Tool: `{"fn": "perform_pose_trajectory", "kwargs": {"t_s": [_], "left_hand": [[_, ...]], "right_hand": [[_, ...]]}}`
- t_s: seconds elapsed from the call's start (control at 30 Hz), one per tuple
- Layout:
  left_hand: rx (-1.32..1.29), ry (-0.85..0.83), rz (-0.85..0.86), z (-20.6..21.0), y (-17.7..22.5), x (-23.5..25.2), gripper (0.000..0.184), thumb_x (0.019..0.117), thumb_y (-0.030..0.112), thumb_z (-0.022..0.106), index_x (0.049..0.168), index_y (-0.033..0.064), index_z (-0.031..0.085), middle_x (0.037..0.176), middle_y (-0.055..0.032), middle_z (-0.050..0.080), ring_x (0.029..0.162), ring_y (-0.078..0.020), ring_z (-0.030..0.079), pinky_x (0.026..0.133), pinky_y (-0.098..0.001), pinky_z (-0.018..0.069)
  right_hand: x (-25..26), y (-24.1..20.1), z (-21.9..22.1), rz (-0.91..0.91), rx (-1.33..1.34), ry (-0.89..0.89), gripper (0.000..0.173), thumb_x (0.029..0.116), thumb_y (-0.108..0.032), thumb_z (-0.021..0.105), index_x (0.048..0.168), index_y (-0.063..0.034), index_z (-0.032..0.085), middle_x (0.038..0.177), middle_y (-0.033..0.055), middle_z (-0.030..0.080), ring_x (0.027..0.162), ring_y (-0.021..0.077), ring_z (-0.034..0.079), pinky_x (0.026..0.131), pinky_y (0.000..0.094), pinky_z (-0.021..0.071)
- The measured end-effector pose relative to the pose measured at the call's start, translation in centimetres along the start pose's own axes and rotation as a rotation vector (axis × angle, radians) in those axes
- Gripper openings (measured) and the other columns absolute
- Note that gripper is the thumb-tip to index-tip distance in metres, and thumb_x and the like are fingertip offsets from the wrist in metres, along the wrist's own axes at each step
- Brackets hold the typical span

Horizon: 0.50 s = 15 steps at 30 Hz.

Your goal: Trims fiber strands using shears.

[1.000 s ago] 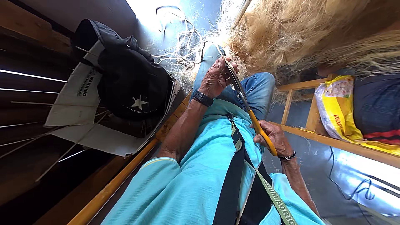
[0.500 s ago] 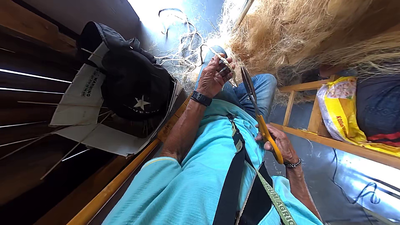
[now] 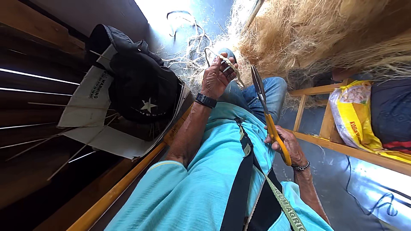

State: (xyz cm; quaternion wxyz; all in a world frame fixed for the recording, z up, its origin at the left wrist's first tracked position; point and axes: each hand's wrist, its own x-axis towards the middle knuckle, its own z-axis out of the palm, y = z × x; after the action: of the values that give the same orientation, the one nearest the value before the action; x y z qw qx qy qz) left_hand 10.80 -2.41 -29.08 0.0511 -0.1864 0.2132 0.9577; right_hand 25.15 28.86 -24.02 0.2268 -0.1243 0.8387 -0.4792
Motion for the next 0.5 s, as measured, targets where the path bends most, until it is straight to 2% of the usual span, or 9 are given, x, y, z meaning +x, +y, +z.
{"fn": "perform_pose_trajectory", "kwargs": {"t_s": [0.07,0.17,0.3,0.4,0.5], "left_hand": [[0.044,0.020,0.036,-0.3,0.6,-0.1,0.035,0.1129,0.030,0.029,0.121,0.0130,0.059,0.100,-0.0065,0.072,0.089,-0.0198,0.072,0.078,-0.0353,0.0611],[0.115,0.046,0.110,-1.3,1.6,-0.1,0.023,0.1111,0.021,0.039,0.120,0.0116,0.058,0.100,-0.0055,0.072,0.091,-0.0180,0.072,0.082,-0.0346,0.0603],[0.192,0.132,0.194,-2.9,3.1,-0.2,0.019,0.1101,0.017,0.042,0.121,0.0096,0.055,0.100,-0.0059,0.071,0.092,-0.0200,0.072,0.087,-0.0398,0.0604],[0.188,0.199,0.246,-3.9,4.3,-0.3,0.019,0.1108,0.017,0.041,0.123,0.0089,0.053,0.101,-0.0077,0.070,0.091,-0.0224,0.072,0.085,-0.0424,0.0611],[0.193,0.270,0.277,-3.7,5.8,0.0,0.017,0.1109,0.017,0.041,0.121,0.0079,0.051,0.100,-0.0090,0.069,0.088,-0.0227,0.072,0.082,-0.0414,0.0622]], "right_hand": [[0.2,0.1,0.1,0.004,-0.005,0.000,0.100,0.0817,-0.082,0.057,0.128,0.0061,0.060,0.086,-0.0022,0.069,0.076,0.0039,0.064,0.071,0.0227,0.0564],[0.5,0.4,0.2,0.019,-0.015,0.020,0.099,0.0811,-0.082,0.059,0.127,0.0053,0.061,0.086,-0.0027,0.068,0.074,0.0030,0.064,0.069,0.0217,0.0557],[0.5,1.2,0.0,0.099,-0.143,0.063,0.095,0.0800,-0.081,0.060,0.127,0.0019,0.063,0.086,-0.0011,0.068,0.072,0.0031,0.062,0.068,0.0248,0.0552],[0.4,1.5,0.1,0.124,-0.284,0.069,0.096,0.0788,-0.082,0.060,0.128,0.0001,0.064,0.088,0.0042,0.070,0.073,0.0102,0.064,0.069,0.0347,0.0557],[0.6,1.2,0.2,0.133,-0.419,0.040,0.094,0.0775,-0.079,0.062,0.129,-0.0009,0.066,0.099,0.0132,0.074,0.083,0.0237,0.070,0.076,0.0492,0.0570]]}}
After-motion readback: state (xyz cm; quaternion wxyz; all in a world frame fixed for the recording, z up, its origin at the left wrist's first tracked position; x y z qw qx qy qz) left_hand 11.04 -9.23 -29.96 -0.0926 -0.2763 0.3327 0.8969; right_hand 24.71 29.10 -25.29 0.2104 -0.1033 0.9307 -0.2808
